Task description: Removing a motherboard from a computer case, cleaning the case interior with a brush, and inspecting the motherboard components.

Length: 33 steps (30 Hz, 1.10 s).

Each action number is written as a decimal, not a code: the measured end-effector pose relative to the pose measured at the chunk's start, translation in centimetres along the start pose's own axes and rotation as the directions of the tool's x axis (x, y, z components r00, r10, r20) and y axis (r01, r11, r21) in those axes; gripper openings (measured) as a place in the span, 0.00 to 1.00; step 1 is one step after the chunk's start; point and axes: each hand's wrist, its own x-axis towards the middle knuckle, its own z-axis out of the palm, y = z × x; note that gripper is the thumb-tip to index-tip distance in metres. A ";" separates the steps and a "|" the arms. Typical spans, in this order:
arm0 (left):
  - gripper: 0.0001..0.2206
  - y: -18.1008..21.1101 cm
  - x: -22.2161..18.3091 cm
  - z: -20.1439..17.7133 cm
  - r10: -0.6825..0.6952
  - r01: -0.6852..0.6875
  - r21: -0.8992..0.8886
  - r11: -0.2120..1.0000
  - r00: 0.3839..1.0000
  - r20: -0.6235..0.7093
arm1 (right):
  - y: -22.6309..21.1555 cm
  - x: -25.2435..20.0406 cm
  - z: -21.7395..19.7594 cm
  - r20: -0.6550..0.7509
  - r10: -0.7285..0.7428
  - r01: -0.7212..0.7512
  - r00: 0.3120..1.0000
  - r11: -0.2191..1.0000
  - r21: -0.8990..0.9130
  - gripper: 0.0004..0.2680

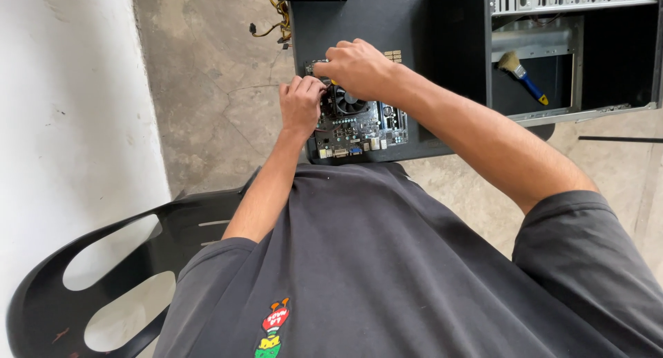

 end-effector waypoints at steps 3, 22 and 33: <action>0.06 0.4 0.2 -0.9 0.023 -0.022 0.035 0.999 1.000 -0.009 | 0.3 -0.2 0.4 -0.005 0.092 -0.091 0.996 0.992 0.089 0.07; 0.07 12.6 21.0 -5.4 -0.237 0.251 -0.867 0.430 0.958 0.160 | -0.9 -20.8 7.1 -0.106 0.951 0.342 0.290 0.001 0.940 0.09; 0.08 3.4 33.5 27.8 -0.413 0.348 0.261 0.900 0.873 0.261 | -1.5 -32.1 6.8 0.036 0.989 0.044 0.142 -0.042 0.998 0.06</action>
